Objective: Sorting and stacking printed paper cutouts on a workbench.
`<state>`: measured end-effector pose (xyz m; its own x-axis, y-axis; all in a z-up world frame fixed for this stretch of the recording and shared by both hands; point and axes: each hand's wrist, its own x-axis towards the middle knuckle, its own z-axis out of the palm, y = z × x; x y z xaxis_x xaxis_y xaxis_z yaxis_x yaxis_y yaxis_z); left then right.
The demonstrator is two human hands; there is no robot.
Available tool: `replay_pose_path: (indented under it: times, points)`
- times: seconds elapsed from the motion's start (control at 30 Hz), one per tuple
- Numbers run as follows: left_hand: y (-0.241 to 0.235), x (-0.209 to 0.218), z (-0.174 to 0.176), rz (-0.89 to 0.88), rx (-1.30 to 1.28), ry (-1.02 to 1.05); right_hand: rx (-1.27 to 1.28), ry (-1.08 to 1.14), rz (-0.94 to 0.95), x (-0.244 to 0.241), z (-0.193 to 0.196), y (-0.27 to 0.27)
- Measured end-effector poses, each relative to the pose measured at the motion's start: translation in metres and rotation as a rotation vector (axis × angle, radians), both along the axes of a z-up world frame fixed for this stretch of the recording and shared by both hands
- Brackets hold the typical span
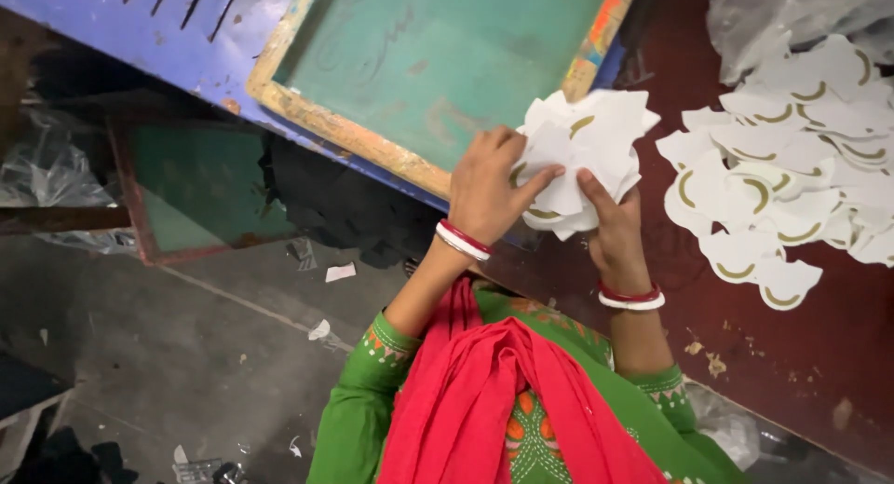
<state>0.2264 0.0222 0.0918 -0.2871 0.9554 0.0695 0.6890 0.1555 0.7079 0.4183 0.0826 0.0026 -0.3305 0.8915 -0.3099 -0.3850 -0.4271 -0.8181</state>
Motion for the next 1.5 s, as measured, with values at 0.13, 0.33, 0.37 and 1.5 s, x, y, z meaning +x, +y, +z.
replay_pose_path:
  times: [0.13,0.33,0.37,1.5]
  points:
    - [-0.028,-0.019,-0.008,0.132,0.272,-0.034,0.069,0.002,0.098,-0.044,0.042,-0.008]
    - [-0.073,-0.042,-0.070,-0.088,0.329,-1.287,0.034,0.251,0.157,-0.107,0.062,-0.046]
    - [-0.076,-0.044,-0.077,-0.040,0.343,-1.480,0.045,0.206,0.174,-0.114,0.056,-0.054]
    - [-0.098,-0.133,-0.087,0.461,0.363,-1.468,0.486,-0.619,0.906,-0.151,0.019,0.152]
